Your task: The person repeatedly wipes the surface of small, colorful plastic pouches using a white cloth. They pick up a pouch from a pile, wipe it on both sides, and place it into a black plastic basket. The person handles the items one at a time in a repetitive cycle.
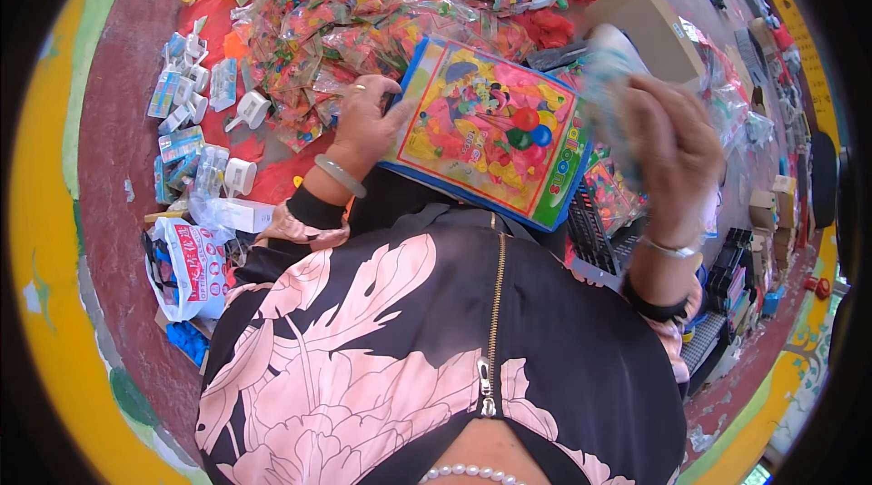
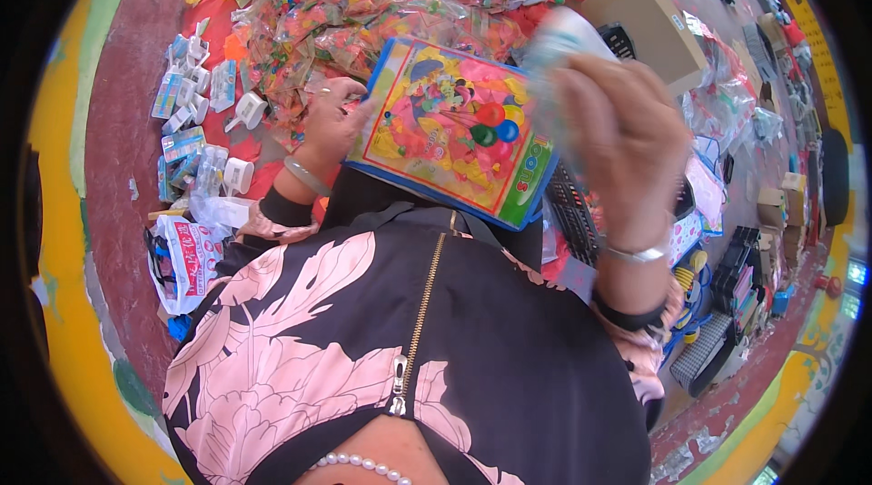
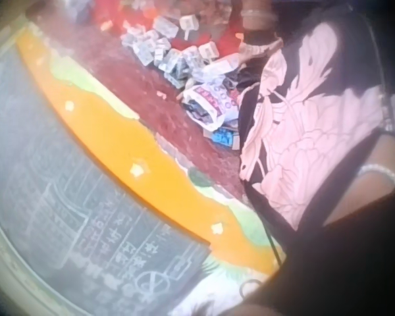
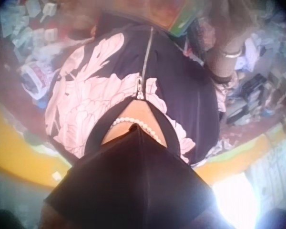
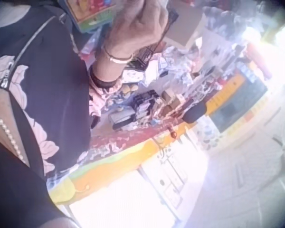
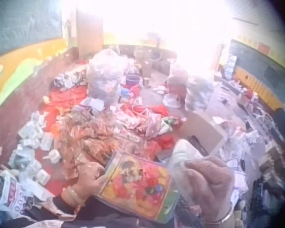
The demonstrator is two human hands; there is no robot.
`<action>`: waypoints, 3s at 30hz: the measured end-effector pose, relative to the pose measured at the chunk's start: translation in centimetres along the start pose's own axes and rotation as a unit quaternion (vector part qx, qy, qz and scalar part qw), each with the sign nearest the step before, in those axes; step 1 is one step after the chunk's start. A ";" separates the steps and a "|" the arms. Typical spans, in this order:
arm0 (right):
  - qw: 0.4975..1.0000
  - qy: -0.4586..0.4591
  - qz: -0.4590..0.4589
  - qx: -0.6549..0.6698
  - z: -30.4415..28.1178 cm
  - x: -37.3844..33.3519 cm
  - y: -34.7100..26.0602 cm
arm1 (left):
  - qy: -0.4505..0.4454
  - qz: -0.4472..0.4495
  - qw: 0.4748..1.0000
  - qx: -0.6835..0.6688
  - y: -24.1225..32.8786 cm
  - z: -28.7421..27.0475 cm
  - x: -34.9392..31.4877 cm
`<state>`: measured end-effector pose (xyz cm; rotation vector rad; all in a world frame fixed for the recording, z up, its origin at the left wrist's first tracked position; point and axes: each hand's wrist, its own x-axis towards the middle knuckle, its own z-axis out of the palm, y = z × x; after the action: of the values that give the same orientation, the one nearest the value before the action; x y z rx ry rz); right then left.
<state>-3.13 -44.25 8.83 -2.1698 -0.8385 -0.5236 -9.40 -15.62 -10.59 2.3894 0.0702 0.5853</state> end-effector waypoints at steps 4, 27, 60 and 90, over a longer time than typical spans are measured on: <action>0.981 -0.126 -0.104 0.102 11.7 -1.5 -0.2 | -0.004 -0.051 0.984 -0.173 -3.1 4.6 -1.2; 0.913 -0.199 0.203 -0.292 0.1 -12.2 12.5 | -0.002 -0.011 0.991 -0.134 -1.1 2.8 -1.0; 0.872 -0.361 0.319 0.091 0.4 -7.4 9.2 | -0.233 -0.340 0.762 -0.499 4.0 -0.9 5.0; 0.883 -0.172 0.372 0.229 -15.9 -3.1 16.9 | -0.331 -0.279 0.726 -0.534 5.2 2.7 5.0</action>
<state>4.94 -66.21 8.99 -1.9454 -0.2008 0.4214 -4.30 -20.27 -7.29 1.1854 0.0966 -0.4684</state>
